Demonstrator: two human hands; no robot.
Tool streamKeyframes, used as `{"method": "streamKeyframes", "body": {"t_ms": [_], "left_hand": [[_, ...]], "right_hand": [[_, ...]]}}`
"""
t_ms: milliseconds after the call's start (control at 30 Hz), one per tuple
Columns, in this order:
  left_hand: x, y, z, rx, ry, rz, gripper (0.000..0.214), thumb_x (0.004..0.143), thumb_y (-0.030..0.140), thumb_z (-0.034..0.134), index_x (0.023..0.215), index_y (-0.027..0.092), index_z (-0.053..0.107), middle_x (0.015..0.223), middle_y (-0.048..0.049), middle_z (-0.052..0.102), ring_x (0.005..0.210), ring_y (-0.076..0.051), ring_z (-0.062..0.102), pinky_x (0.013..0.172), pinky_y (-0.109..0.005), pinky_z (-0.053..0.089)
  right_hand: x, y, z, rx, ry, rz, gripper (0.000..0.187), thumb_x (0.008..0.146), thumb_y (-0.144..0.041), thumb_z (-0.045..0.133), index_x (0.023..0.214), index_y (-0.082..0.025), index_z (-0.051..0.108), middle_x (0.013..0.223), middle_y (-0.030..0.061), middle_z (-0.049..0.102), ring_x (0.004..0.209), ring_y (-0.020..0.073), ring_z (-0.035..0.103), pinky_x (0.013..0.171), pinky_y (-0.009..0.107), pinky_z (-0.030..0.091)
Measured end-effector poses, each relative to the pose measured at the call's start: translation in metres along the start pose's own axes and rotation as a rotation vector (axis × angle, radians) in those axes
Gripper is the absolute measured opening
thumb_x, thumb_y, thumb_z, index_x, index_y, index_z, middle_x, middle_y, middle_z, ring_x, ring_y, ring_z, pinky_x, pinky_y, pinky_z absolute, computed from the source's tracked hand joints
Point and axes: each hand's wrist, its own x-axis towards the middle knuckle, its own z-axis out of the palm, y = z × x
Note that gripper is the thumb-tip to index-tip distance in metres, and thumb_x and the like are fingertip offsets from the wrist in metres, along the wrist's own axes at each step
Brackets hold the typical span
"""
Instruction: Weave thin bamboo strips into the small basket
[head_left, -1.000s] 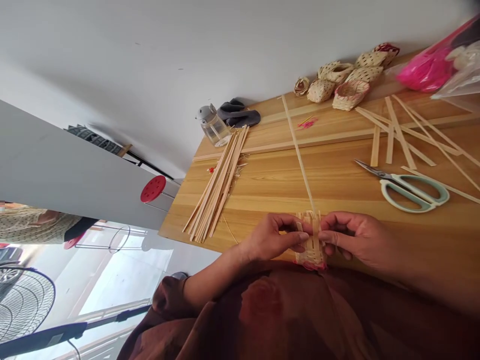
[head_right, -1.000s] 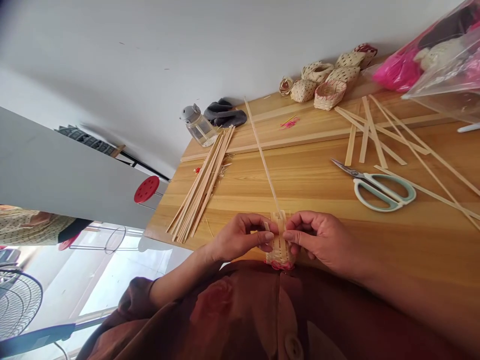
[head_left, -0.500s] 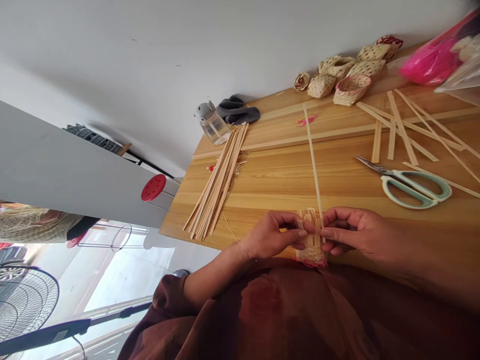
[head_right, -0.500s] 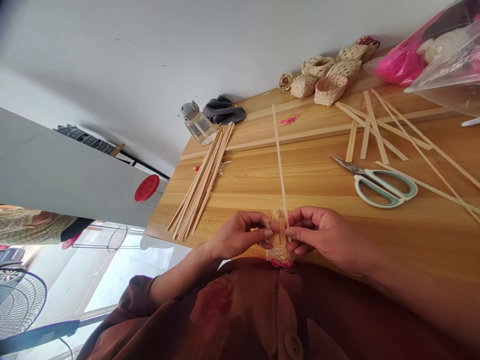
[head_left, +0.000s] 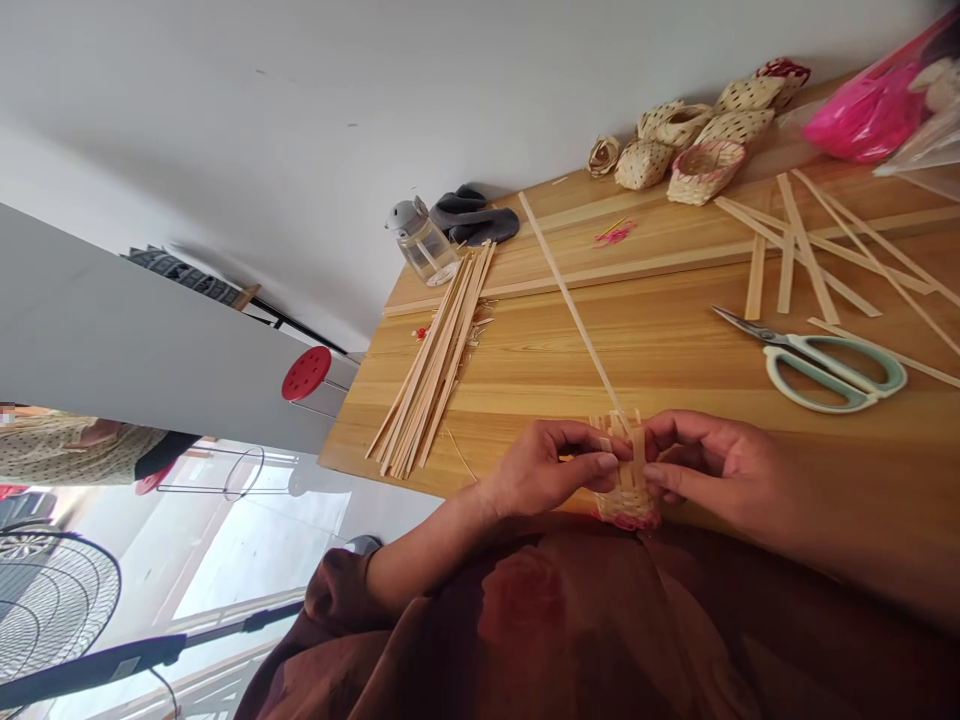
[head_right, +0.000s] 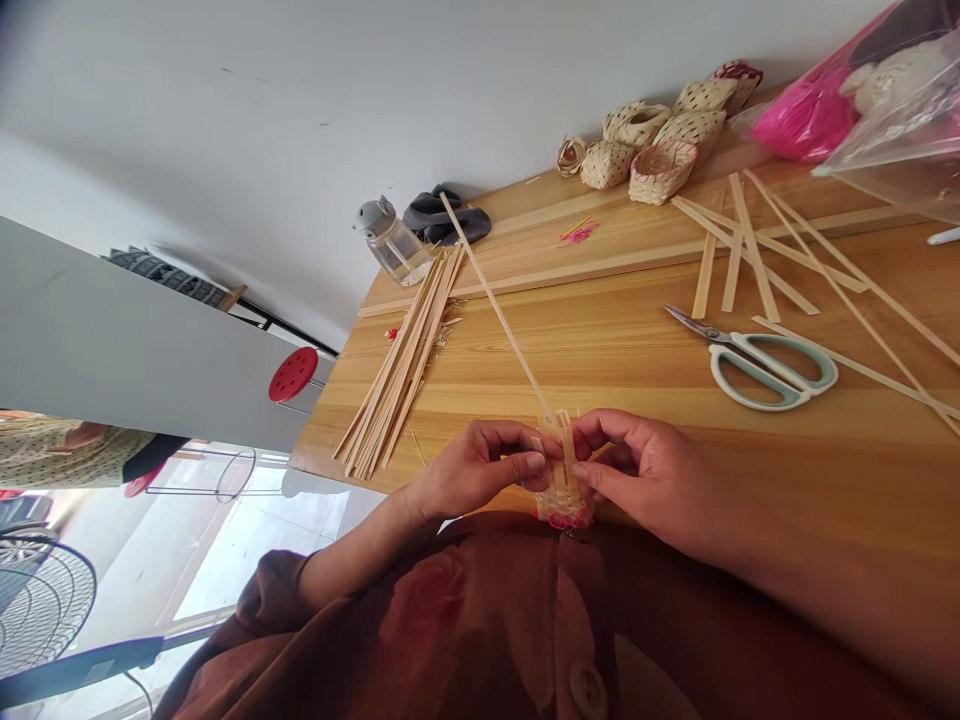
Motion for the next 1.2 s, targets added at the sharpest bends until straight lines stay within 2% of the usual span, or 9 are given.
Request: {"method": "streamKeyframes", "body": {"t_ms": [100, 167, 267, 367, 500, 733, 933, 1067, 1200], "left_hand": [[-0.002, 0.006, 0.005, -0.045, 0.040, -0.012, 0.057, 0.082, 0.065, 0.072, 0.100, 0.011, 0.071, 0.082, -0.0052, 0.068, 0.074, -0.013, 0.066, 0.076, -0.029, 0.060], [-0.002, 0.008, 0.009, -0.049, 0.094, 0.007, 0.057, 0.087, 0.068, 0.063, 0.105, 0.014, 0.066, 0.076, -0.0026, 0.066, 0.070, -0.014, 0.066, 0.071, -0.030, 0.061], [0.000, 0.007, 0.016, -0.002, 0.161, 0.053, 0.051, 0.090, 0.067, 0.059, 0.107, 0.019, 0.059, 0.065, 0.0022, 0.062, 0.058, -0.013, 0.063, 0.059, -0.026, 0.059], [0.004, 0.003, 0.021, 0.058, 0.214, 0.112, 0.046, 0.088, 0.064, 0.064, 0.097, 0.020, 0.057, 0.061, 0.0032, 0.062, 0.051, -0.010, 0.059, 0.051, -0.020, 0.054], [0.005, -0.001, 0.022, 0.071, 0.276, 0.147, 0.043, 0.088, 0.059, 0.067, 0.082, 0.019, 0.052, 0.062, 0.0027, 0.063, 0.051, -0.009, 0.060, 0.051, -0.019, 0.053], [-0.002, -0.007, 0.015, -0.134, 0.319, -0.013, 0.044, 0.082, 0.056, 0.073, 0.092, 0.019, 0.051, 0.061, 0.0009, 0.070, 0.052, -0.015, 0.069, 0.054, -0.027, 0.060], [-0.008, -0.015, 0.013, -0.249, 0.355, -0.036, 0.048, 0.077, 0.056, 0.079, 0.090, 0.018, 0.052, 0.075, -0.0050, 0.077, 0.063, -0.017, 0.075, 0.057, -0.025, 0.060], [-0.019, -0.028, 0.001, -0.257, 0.358, -0.152, 0.045, 0.075, 0.050, 0.083, 0.087, 0.017, 0.056, 0.066, -0.0009, 0.073, 0.058, -0.014, 0.072, 0.051, -0.018, 0.053], [-0.035, -0.037, -0.012, -0.285, 0.268, -0.355, 0.052, 0.079, 0.065, 0.072, 0.080, 0.014, 0.061, 0.061, -0.0066, 0.072, 0.046, -0.014, 0.065, 0.035, -0.016, 0.035]], "right_hand": [[-0.001, 0.004, -0.002, -0.054, 0.016, -0.020, 0.033, 0.088, -0.042, 0.073, 0.117, -0.029, 0.068, 0.096, 0.0038, 0.075, 0.081, 0.0227, 0.072, 0.075, 0.036, 0.058], [0.000, 0.003, 0.000, -0.086, 0.056, -0.026, 0.039, 0.086, -0.040, 0.074, 0.123, -0.030, 0.064, 0.094, 0.0031, 0.074, 0.083, 0.0233, 0.071, 0.077, 0.036, 0.057], [0.004, -0.002, 0.003, -0.091, 0.071, -0.049, 0.028, 0.081, -0.037, 0.078, 0.105, -0.028, 0.065, 0.085, 0.0007, 0.071, 0.079, 0.0222, 0.068, 0.072, 0.034, 0.055], [0.005, -0.006, 0.006, -0.078, 0.036, -0.044, 0.018, 0.080, -0.035, 0.078, 0.085, -0.026, 0.063, 0.080, -0.0004, 0.070, 0.074, 0.0207, 0.065, 0.068, 0.032, 0.052], [0.001, -0.007, 0.008, -0.078, 0.005, -0.033, 0.019, 0.081, -0.037, 0.077, 0.088, -0.026, 0.063, 0.077, -0.0012, 0.067, 0.069, 0.0193, 0.062, 0.061, 0.030, 0.048], [0.001, 0.002, 0.015, -0.316, 0.073, -0.135, 0.026, 0.083, -0.043, 0.076, 0.096, -0.026, 0.063, 0.081, -0.0004, 0.067, 0.072, 0.0195, 0.061, 0.064, 0.032, 0.049], [0.004, 0.012, 0.016, -0.288, 0.092, -0.184, 0.022, 0.087, -0.039, 0.072, 0.097, -0.027, 0.057, 0.082, -0.0010, 0.063, 0.075, 0.0192, 0.059, 0.068, 0.032, 0.049], [0.007, 0.017, 0.019, -0.239, 0.126, -0.143, 0.027, 0.086, -0.040, 0.072, 0.105, -0.027, 0.059, 0.091, 0.0020, 0.066, 0.083, 0.0211, 0.061, 0.074, 0.034, 0.053], [0.009, 0.023, 0.021, -0.203, 0.152, -0.143, 0.033, 0.085, -0.045, 0.074, 0.107, -0.024, 0.060, 0.096, 0.0046, 0.067, 0.088, 0.0227, 0.064, 0.079, 0.037, 0.056]]}}
